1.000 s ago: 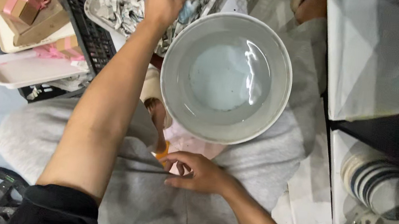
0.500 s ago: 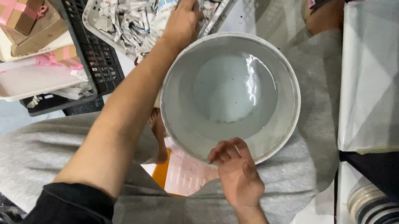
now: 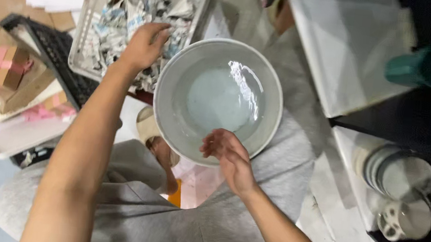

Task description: The person sits on the floor and wraps small ceramic items, such as cups and bowls, in newspaper. They fold the newspaper around each item, dip it into a bucket of water to wet the paper, and then place the wrapped item onto a nearby shelf.

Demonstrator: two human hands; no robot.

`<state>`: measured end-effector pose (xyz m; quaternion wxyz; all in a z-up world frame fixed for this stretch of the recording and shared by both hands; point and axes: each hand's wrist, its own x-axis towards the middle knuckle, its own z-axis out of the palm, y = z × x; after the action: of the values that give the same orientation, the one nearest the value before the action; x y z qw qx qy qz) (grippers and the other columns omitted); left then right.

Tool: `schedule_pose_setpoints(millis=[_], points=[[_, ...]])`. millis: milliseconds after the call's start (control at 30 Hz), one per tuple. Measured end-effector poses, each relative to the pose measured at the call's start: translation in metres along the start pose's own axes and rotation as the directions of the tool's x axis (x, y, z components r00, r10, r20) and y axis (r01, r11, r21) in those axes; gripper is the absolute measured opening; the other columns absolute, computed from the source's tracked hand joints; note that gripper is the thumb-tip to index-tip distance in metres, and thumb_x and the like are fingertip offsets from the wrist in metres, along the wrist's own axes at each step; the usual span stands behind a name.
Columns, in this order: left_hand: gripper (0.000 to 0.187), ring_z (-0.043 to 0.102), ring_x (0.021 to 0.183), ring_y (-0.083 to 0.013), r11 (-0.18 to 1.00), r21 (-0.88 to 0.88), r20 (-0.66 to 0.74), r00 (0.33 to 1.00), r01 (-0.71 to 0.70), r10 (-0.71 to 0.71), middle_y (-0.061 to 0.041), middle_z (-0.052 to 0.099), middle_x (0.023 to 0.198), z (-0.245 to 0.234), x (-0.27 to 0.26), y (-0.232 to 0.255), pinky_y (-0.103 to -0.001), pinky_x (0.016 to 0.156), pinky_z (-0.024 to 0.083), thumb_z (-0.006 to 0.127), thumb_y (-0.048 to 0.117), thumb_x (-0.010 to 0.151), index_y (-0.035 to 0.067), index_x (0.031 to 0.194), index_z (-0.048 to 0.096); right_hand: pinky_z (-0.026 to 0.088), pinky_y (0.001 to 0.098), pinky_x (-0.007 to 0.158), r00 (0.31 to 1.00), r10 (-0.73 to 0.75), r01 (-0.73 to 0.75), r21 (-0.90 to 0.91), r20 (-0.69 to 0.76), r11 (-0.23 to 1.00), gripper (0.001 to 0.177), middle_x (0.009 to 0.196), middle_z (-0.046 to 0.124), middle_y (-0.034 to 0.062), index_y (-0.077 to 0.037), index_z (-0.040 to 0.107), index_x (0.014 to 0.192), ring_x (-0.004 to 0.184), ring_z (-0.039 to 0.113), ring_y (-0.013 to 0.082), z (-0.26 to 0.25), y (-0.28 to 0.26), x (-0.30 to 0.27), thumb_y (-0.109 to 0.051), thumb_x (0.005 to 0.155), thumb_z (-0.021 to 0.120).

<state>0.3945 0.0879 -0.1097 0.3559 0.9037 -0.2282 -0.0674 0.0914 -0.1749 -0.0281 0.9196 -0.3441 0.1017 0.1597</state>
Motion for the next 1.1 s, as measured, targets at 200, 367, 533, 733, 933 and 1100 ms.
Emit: schedule_pose_setpoints(millis=[200, 367, 533, 733, 933, 1100], points=[[0.02, 0.062, 0.115, -0.0402, 0.97, 0.108, -0.209, 0.949, -0.219, 0.238, -0.022, 0.069, 0.119, -0.061, -0.004, 0.147, -0.046, 0.102, 0.048, 0.064, 0.007, 0.105, 0.0, 0.122, 0.071, 0.048, 0.0445, 0.102, 0.982, -0.151, 0.154, 0.012, -0.111, 0.988, 0.053, 0.131, 0.06, 0.019, 0.002, 0.045, 0.143, 0.118, 0.062, 0.0305, -0.013, -0.005, -0.009, -0.029, 0.102, 0.058], [0.025, 0.065, 0.115, -0.029, 0.845, -0.002, -0.395, 0.776, -0.535, 0.491, -0.013, 0.067, 0.121, -0.07, 0.009, 0.306, -0.034, 0.097, 0.053, 0.07, -0.005, 0.102, 0.004, 0.125, 0.07, 0.044, 0.0473, 0.108, 0.867, -0.479, 0.439, -0.241, -0.14, 0.866, 0.07, 0.144, 0.051, 0.0231, 0.005, 0.039, 0.149, 0.131, 0.054, 0.0342, 0.012, -0.031, -0.018, -0.038, 0.101, 0.064], [0.034, 0.066, 0.116, -0.0194, 0.66, -0.419, -0.477, 0.77, -0.623, 0.423, -0.008, 0.062, 0.129, -0.043, 0.046, 0.448, -0.029, 0.099, 0.056, 0.072, 0.006, 0.101, 0.01, 0.132, 0.061, 0.026, 0.0487, 0.136, 0.464, -0.886, 0.725, -0.572, -0.006, 0.384, 0.099, 0.172, 0.025, 0.02, 0.002, 0.022, 0.164, 0.163, 0.027, 0.031, 0.061, -0.114, -0.014, -0.062, 0.1, 0.064], [0.035, 0.051, 0.135, -0.0259, 0.589, -0.357, -0.517, 0.678, -0.725, 0.522, -0.011, 0.054, 0.145, 0.015, 0.121, 0.528, -0.039, 0.116, 0.047, 0.074, 0.014, 0.095, 0.029, 0.125, 0.065, 0.013, 0.0384, 0.133, 0.193, -0.98, 0.842, -0.519, 0.04, 0.145, 0.096, 0.172, 0.015, 0.014, -0.003, 0.01, 0.168, 0.16, 0.016, 0.0247, 0.098, -0.225, 0.002, -0.051, 0.107, 0.065], [0.047, 0.027, 0.151, -0.0458, 0.788, -0.273, -0.233, 0.833, -0.552, 0.502, -0.02, 0.038, 0.155, 0.087, 0.204, 0.546, -0.053, 0.122, 0.03, 0.081, 0.027, 0.086, 0.032, 0.132, 0.07, 0.011, 0.0383, 0.138, 0.279, -0.96, 0.669, -0.721, 0.021, 0.179, 0.078, 0.176, 0.006, 0.0177, -0.001, 0.004, 0.167, 0.166, 0.011, 0.0279, 0.104, -0.279, 0.003, -0.021, 0.114, 0.058], [0.054, 0.028, 0.143, -0.0442, 0.915, -0.135, -0.116, 0.923, -0.381, 0.368, -0.019, 0.041, 0.151, 0.116, 0.24, 0.55, -0.049, 0.118, 0.029, 0.081, 0.037, 0.083, 0.029, 0.133, 0.065, 0.019, 0.0393, 0.137, 0.343, -0.939, 0.739, -0.615, -0.009, 0.275, 0.081, 0.177, 0.014, 0.0176, -0.002, 0.007, 0.171, 0.163, 0.023, 0.0283, 0.101, -0.272, 0.003, -0.017, 0.11, 0.059]])
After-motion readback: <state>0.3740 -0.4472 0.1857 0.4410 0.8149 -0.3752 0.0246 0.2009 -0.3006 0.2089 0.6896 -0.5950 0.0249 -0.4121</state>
